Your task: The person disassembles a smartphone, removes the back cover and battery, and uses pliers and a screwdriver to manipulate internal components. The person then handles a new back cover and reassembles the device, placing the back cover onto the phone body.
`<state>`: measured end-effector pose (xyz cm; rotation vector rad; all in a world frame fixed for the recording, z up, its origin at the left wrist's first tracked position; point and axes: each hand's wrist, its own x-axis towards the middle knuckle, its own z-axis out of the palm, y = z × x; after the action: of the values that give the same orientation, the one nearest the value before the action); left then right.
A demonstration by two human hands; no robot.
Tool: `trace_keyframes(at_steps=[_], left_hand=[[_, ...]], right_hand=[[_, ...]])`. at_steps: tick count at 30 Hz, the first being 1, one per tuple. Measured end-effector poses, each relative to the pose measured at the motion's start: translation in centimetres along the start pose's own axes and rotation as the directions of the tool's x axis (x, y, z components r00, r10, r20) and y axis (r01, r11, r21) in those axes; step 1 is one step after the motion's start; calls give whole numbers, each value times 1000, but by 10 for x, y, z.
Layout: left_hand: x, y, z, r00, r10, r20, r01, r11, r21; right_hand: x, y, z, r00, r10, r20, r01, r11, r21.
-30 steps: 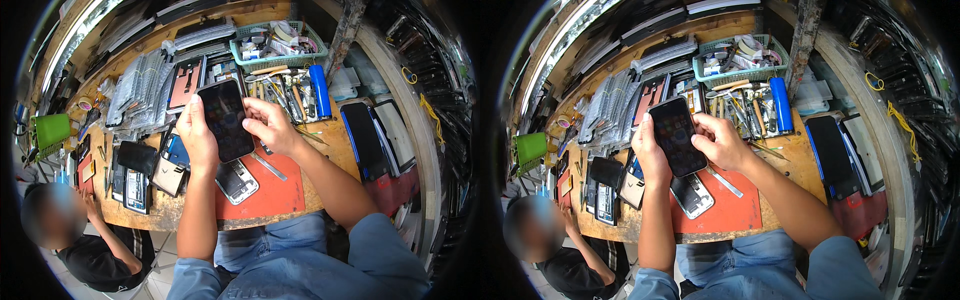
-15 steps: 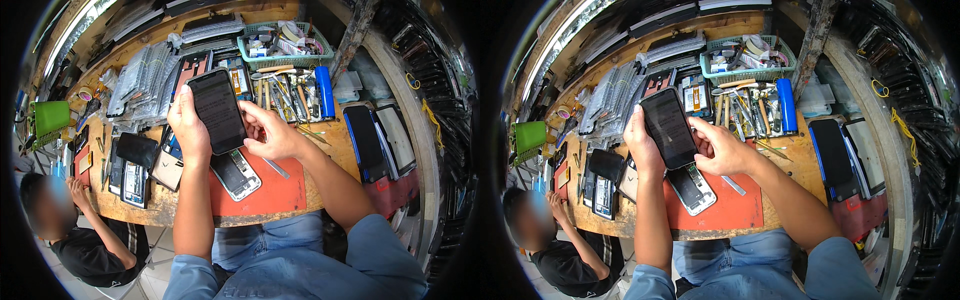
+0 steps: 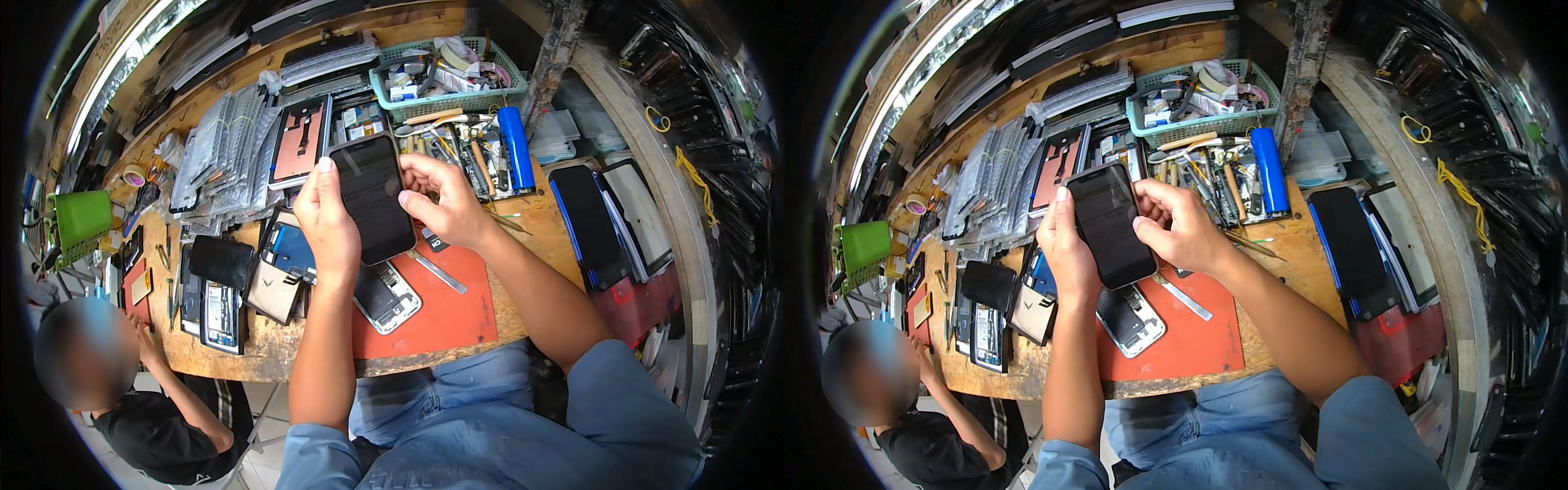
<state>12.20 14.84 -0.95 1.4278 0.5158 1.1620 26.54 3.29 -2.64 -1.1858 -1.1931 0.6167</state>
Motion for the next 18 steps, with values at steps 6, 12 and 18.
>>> trace_keyframes(at_steps=[6, 12, 18], left_hand=[[-5, -6, 0, 997, 19, 72, -20, 1000, 11], [-7, 3, 12, 998, 36, 43, -38, 999, 35], [-1, 4, -1, 1000, -17, -19, 16, 1000, -15]], right_hand=[[-1, 4, -3, 999, -14, -50, 15, 1000, 14], [0, 7, 0, 996, 2, -84, -2, 1000, 3], [-3, -1, 0, 997, 32, 65, -36, 998, 60]])
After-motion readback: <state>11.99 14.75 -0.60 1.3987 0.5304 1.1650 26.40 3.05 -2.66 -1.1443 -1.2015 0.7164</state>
